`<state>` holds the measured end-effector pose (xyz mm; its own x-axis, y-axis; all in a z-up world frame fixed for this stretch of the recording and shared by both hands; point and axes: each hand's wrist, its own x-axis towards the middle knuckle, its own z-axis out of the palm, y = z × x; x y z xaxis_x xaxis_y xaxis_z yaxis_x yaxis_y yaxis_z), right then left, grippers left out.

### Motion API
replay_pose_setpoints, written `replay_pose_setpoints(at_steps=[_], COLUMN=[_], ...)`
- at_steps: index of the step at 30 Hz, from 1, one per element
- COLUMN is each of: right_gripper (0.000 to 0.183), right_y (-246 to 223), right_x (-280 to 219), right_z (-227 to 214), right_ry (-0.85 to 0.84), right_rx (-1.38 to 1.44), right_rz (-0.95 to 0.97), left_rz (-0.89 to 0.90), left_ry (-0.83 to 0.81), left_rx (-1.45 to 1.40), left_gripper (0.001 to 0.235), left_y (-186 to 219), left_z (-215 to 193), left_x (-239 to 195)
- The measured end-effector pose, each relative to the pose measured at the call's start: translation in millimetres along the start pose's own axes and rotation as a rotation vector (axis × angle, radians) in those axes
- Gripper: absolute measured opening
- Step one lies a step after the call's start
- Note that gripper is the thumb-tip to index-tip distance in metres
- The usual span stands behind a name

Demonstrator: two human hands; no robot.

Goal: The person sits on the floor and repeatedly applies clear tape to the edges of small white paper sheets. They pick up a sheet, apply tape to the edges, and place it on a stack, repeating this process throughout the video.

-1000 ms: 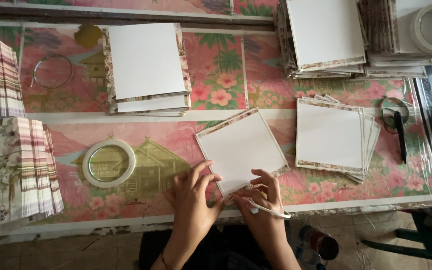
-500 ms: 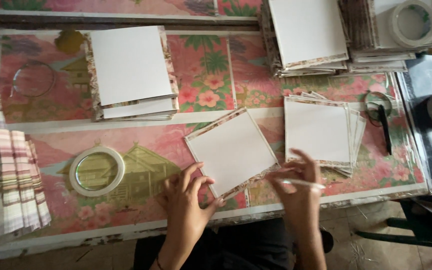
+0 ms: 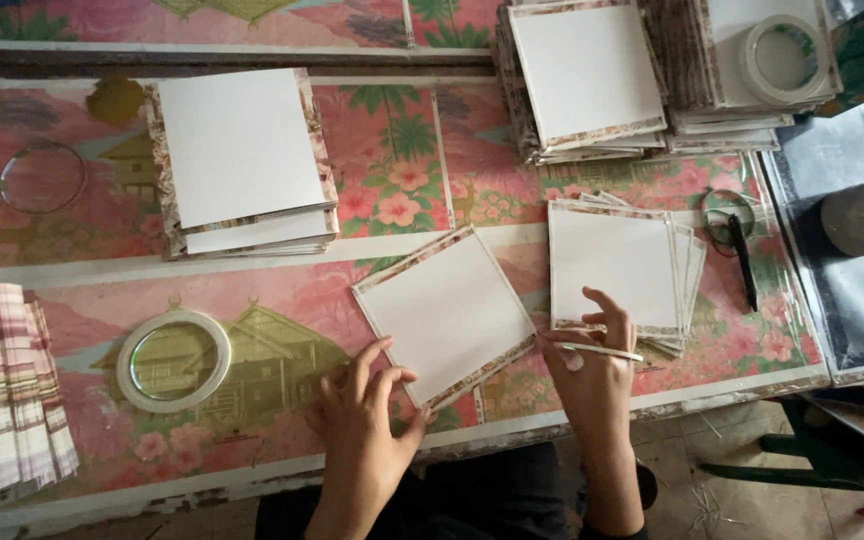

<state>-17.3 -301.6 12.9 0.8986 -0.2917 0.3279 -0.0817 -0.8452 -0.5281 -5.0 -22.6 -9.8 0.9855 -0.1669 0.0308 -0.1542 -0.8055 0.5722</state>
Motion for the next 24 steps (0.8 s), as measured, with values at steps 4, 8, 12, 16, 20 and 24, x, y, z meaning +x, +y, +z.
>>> replay_pose_setpoints(at_steps=[4,8,12,16,20,24], right_gripper=[0.013,0.011,0.032,0.011,0.009,0.012], right_y=[-8.4,-14.0,-44.6,-50.5,-56.2,-56.3], right_x=[-2.4,-17.1,-37.2,-49.6,-48.4,-48.9], right_z=[-1.3,4.0,17.5,24.5,21.4,13.9], right_ry=[0.012,-0.052,-0.157,-0.140,-0.121,-0.070], right_rx=[-0.083,-0.065,0.171,0.134,0.145,0.092], right_rz=[-0.032,-0.026,0.015,-0.049,-0.064,-0.130], left_rz=[0.027,0.021,-0.059,-0.060,0.217,0.297], left_ry=[0.014,0.071,0.217,0.186,0.092,-0.097], left_rx=[0.027,0.050,0.095,0.118,-0.060,-0.197], left_gripper=[0.049,0.043,0.047,0.062,0.073,0.071], left_y=[-5.8,-35.2,-67.8,-44.7,5.6,31.9], left_z=[3.6,-7.4,-40.0,-31.9,-0.8,18.6], left_x=[-1.6,8.8,26.1,36.3,46.1,51.0])
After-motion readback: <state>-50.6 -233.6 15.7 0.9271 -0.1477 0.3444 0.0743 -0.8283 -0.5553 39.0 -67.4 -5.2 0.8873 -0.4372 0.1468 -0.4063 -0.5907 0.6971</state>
